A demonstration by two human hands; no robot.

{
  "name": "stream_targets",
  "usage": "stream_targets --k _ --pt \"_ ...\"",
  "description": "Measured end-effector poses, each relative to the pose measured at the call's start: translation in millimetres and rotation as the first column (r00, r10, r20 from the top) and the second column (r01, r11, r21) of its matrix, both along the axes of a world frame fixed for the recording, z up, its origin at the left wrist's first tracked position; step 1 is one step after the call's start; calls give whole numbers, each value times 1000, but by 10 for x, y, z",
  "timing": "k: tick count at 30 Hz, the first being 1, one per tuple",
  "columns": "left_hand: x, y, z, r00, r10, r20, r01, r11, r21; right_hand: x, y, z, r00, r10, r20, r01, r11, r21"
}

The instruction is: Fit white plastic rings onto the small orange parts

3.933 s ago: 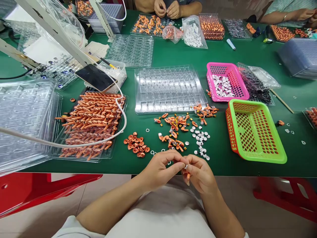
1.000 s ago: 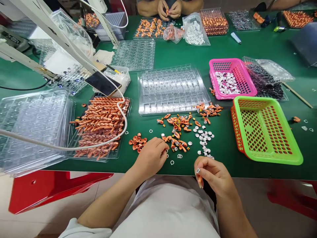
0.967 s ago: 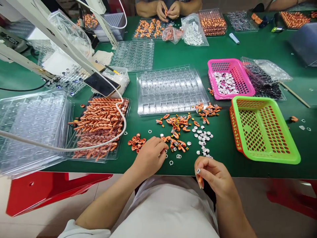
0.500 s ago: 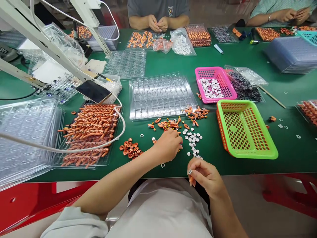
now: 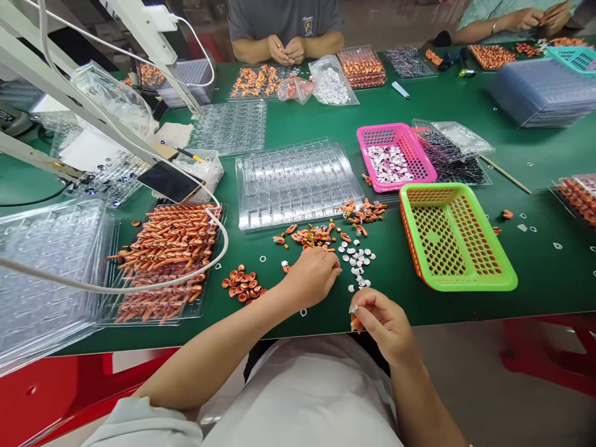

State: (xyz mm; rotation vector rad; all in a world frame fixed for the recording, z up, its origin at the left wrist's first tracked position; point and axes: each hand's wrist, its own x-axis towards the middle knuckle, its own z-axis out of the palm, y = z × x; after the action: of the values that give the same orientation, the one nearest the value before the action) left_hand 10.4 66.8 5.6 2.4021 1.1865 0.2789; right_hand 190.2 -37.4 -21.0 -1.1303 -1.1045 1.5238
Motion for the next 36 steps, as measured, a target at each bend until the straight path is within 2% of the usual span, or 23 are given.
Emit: stream_targets --k 2,4,7,9,12,15,20,23,25,28,32,36 --pt "-18 -50 53 987 94 129 -88 995 -55 -4 -5 15 992 -99 79 91 991 94" --pt "-26 -125 116 939 213 269 -166 968 -188 -30 -16 43 970 -171 171 131 966 222" --pt "-16 -258 176 819 395 416 -217 884 -414 -116 -26 100 943 -189 273 62 908 414" --pt "-6 -336 179 760 469 449 -234 843 -485 -184 -16 132 926 -199 322 8 860 511" --pt "-18 -419 156 701 531 476 -244 806 -540 -261 15 156 894 -228 385 -39 818 574" --pt "-79 -471 145 663 564 492 -209 771 -602 -288 41 156 868 -239 435 -71 808 585" --pt "-236 -515 143 706 513 489 -111 762 -638 -276 57 157 857 -173 485 -160 805 571" --pt "-318 -513 121 735 482 476 -43 734 -678 -261 60 177 866 -99 491 -220 806 550" --pt "-360 -509 101 734 471 489 20 706 -708 -247 62 198 882 -33 470 -238 829 506" --pt "-404 -522 77 723 477 500 65 673 -737 -227 68 230 916 44 400 -209 902 378" --pt "-425 -576 57 697 512 502 -23 715 -699 -225 95 245 968 55 245 -101 978 183" --pt "-420 -614 50 721 469 510 -66 779 -623 -258 144 248 974 121 189 -128 991 24"
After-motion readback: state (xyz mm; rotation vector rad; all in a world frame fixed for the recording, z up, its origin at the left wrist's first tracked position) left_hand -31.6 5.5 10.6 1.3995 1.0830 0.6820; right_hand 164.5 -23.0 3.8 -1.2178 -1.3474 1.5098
